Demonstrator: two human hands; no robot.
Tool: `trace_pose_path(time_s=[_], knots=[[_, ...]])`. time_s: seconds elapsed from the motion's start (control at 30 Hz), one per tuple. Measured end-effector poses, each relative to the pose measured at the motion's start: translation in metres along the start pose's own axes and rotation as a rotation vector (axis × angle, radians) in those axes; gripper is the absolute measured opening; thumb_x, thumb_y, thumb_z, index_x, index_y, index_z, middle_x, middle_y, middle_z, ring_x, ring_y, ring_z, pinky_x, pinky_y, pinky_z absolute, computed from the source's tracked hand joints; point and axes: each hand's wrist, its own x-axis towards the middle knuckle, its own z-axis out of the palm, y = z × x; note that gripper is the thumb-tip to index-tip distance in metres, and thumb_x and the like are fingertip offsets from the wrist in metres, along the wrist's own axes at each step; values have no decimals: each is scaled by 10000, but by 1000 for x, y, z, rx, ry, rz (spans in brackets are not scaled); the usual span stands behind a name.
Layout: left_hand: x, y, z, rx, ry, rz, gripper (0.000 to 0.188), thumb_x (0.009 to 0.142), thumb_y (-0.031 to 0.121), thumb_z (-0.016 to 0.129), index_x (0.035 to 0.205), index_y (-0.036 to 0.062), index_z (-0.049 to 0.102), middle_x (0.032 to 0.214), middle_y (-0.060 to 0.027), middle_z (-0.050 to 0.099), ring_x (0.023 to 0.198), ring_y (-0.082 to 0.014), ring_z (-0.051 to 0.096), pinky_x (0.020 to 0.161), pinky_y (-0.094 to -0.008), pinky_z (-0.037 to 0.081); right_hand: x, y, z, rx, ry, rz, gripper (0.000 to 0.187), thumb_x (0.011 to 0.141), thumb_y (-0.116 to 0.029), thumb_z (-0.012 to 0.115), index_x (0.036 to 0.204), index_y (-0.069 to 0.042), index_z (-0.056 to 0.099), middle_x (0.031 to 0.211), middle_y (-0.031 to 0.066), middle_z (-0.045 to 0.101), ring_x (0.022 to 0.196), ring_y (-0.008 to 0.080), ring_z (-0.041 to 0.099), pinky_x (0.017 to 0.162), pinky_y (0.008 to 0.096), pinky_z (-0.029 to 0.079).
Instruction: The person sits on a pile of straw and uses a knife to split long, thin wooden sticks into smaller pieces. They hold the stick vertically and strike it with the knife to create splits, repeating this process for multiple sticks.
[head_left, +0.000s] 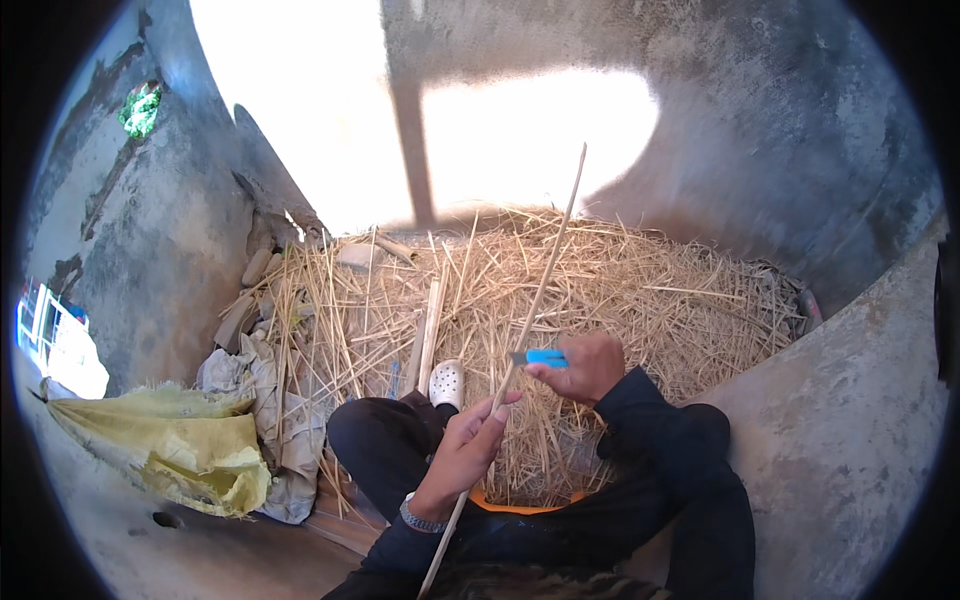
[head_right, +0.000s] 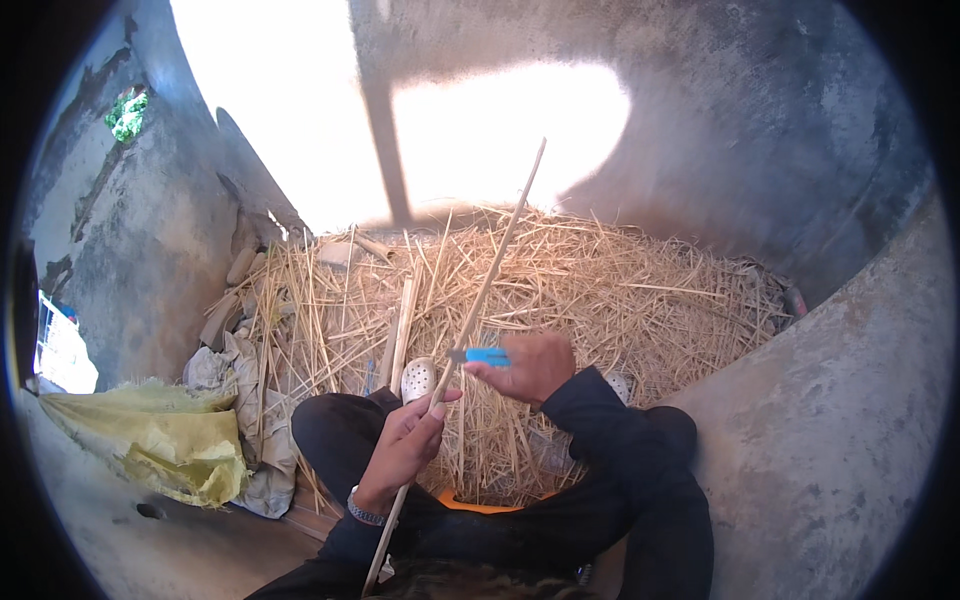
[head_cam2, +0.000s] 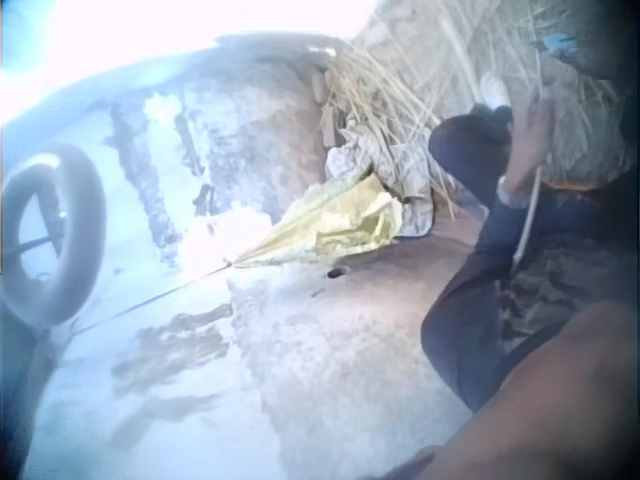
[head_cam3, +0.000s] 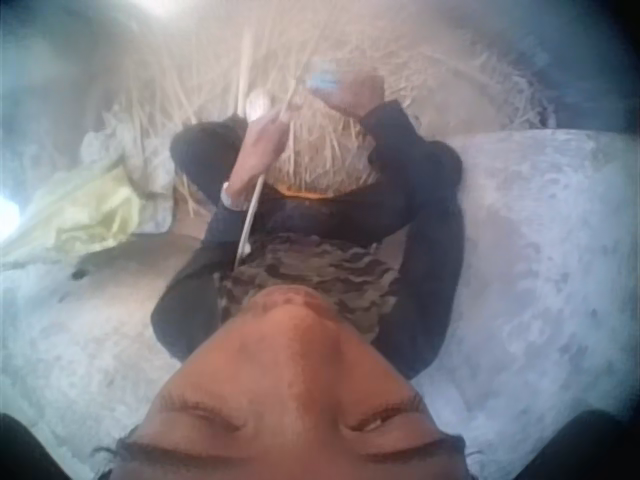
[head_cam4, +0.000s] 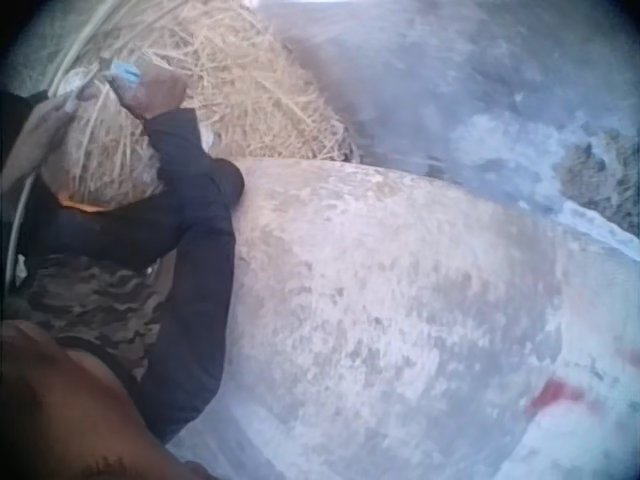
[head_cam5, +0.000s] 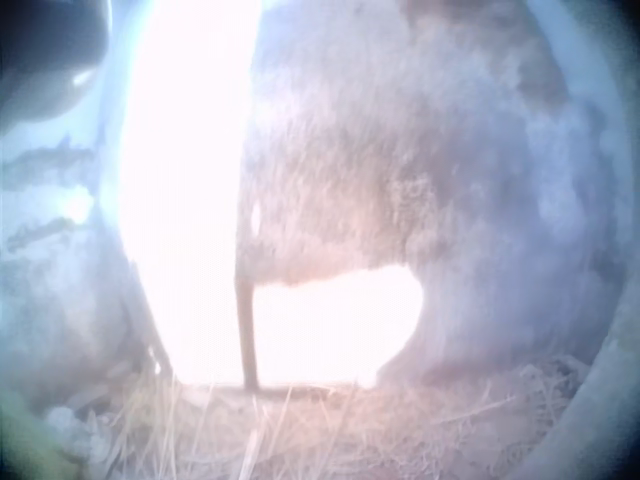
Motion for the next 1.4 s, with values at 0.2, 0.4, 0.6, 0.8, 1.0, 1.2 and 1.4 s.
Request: trace_pose_path(time_s=[0.2,0.4,0.6,0.8,1.0,1.2,1.4], knots=[[-8,-6,4,-18,-21,-18,361,1011,208,477,1315,17,511,636,115,349,541,10,291,477,-187,217,6,22,0,-85,27,62,635,765,-706,593,532,-116,561,466,66,532,422,247,573,418,371,445],[-10,1,7,73,5,-20,380,1008,226,490,1312,-1,499,614,109,345,509,9,282,458,-182,213,-7,2,-1,-72,31,-8,655,773,-722,570,514,-122,535,451,61,507,387,232,533,400,373,425],[-19,3,15,116,-9,18,366,1013,201,475,1311,-11,498,627,110,348,532,16,279,475,-183,204,14,47,-10,-138,107,-16,683,757,-757,545,529,-113,534,450,74,485,408,270,526,422,393,412],[-36,3,14,214,-43,36,351,1019,197,458,1302,-6,505,638,112,340,543,16,269,480,-184,202,35,84,-19,-294,153,101,677,773,-740,545,517,-114,526,439,65,500,387,235,525,401,385,409],[-72,17,25,313,-190,-128,358,1020,196,454,1326,13,485,680,101,350,592,4,295,515,-180,238,68,167,-48,-327,128,576,788,850,-763,354,591,-63,605,555,141,576,544,316,596,531,456,454],[-65,-4,11,-1,17,-82,405,1003,213,498,1337,-15,479,643,97,341,531,1,274,468,-183,215,47,197,-67,-303,89,552,801,869,-747,333,557,-49,571,511,146,530,511,322,557,518,467,420],[-41,3,-6,-83,96,-83,424,1008,207,475,1364,-22,439,593,84,361,478,-9,303,442,-177,251,31,25,-29,17,-53,-13,710,788,-745,521,497,-99,550,414,62,448,360,240,485,393,386,387]])
